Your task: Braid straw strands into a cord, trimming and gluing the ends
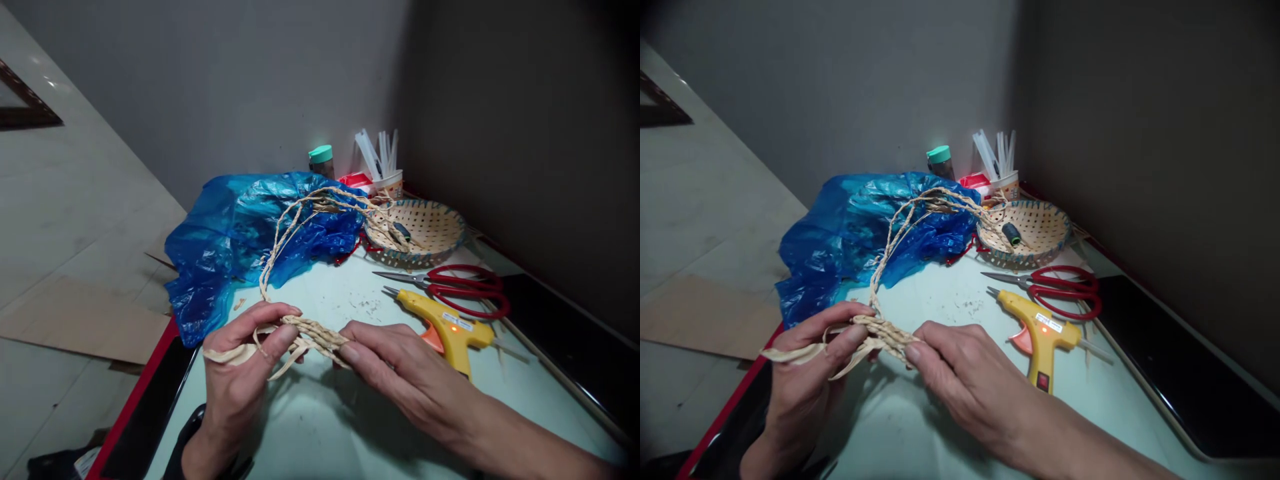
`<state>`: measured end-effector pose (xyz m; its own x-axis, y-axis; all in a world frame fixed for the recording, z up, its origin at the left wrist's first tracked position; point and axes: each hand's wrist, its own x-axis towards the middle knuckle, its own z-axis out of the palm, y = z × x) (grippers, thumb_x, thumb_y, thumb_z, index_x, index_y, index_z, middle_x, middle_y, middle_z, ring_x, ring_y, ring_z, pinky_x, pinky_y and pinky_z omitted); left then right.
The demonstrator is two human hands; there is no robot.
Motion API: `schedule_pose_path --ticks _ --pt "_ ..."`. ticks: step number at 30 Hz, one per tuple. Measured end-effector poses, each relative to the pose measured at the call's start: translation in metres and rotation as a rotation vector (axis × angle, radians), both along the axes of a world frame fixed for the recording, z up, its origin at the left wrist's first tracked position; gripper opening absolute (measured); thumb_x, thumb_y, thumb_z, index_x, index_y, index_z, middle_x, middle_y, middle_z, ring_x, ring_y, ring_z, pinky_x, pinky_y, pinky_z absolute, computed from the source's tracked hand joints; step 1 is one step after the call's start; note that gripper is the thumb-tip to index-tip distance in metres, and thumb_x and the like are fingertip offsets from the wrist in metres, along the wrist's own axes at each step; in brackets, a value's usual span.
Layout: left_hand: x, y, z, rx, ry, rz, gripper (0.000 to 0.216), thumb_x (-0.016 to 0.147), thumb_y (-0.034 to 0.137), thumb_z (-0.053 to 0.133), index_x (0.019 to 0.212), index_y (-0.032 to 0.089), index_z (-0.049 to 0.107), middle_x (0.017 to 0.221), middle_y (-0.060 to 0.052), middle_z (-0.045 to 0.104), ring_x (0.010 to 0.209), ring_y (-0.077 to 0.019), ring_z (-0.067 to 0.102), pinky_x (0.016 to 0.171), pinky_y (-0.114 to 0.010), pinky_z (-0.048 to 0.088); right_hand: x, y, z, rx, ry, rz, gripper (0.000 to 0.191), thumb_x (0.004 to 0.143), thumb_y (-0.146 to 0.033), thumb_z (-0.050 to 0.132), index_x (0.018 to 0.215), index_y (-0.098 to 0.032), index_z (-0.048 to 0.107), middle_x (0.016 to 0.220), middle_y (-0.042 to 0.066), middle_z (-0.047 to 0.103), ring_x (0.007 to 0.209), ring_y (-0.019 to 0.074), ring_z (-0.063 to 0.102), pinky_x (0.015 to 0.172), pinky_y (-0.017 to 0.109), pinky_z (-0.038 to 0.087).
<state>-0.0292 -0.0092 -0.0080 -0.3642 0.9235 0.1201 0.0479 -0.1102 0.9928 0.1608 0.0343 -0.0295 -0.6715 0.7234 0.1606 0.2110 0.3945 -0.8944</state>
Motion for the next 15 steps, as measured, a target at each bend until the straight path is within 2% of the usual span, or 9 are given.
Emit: schedule_pose_path --ticks 3,5,7,9,12,15 --pt "0.001 0.004 0.000 -0.030 -0.117 -0.096 0.012 0.072 0.024 0.080 0.083 0.022 0.079 0.073 -0.001 0.073 0.061 -0.0151 0.064 0.057 -0.023 0.052 -0.001 -0.001 0.000 0.011 0.002 0.001 0.036 0.104 -0.040 0.036 0.075 -0.022 0.047 0.066 -0.004 0.047 0.059 0.0113 0.043 0.059 0.027 0.030" --pt "0.002 0.007 0.002 -0.056 -0.264 -0.166 0.011 0.073 0.022 0.077 0.084 0.021 0.078 0.073 -0.002 0.072 0.062 -0.0144 0.065 0.059 -0.022 0.053 0.000 -0.001 -0.001 -0.013 0.009 -0.012 0.036 0.105 -0.040 0.035 0.076 -0.022 0.046 0.067 -0.004 0.046 0.059 0.0119 0.043 0.059 0.027 0.030" --pt "0.003 0.010 0.005 -0.079 -0.438 -0.206 0.019 0.075 0.021 0.075 0.094 0.019 0.077 0.077 -0.004 0.072 0.067 -0.0151 0.066 0.062 -0.023 0.055 0.002 0.000 -0.002 -0.006 0.019 -0.033 0.037 0.106 -0.038 0.029 0.077 -0.023 0.046 0.069 -0.003 0.047 0.061 0.0129 0.044 0.061 0.027 0.032" --pt "0.003 0.013 0.006 -0.100 -0.611 -0.247 0.032 0.078 0.028 0.071 0.107 0.014 0.074 0.083 -0.008 0.073 0.070 -0.0178 0.067 0.063 -0.026 0.056 0.005 0.000 -0.005 0.056 0.028 -0.056 0.035 0.106 -0.034 0.027 0.081 -0.023 0.048 0.075 -0.001 0.050 0.067 0.0147 0.045 0.066 0.028 0.034" --pt "0.002 0.017 0.005 -0.138 -0.840 -0.312 0.053 0.085 0.050 0.058 0.115 0.008 0.071 0.086 -0.015 0.074 0.067 -0.0208 0.067 0.057 -0.030 0.058 0.008 -0.001 -0.011 0.113 0.039 -0.059 0.023 0.102 -0.036 0.039 0.087 -0.024 0.051 0.080 0.000 0.050 0.070 0.0170 0.044 0.068 0.029 0.034" --pt "0.001 0.020 -0.002 -0.231 -0.980 -0.330 0.056 0.092 0.052 0.045 0.112 0.008 0.072 0.078 -0.013 0.074 0.062 -0.0197 0.067 0.055 -0.031 0.058 0.008 -0.003 -0.014 0.004 0.094 -0.010 0.020 0.099 -0.039 0.045 0.088 -0.025 0.052 0.076 -0.001 0.048 0.066 0.0166 0.043 0.064 0.028 0.034"
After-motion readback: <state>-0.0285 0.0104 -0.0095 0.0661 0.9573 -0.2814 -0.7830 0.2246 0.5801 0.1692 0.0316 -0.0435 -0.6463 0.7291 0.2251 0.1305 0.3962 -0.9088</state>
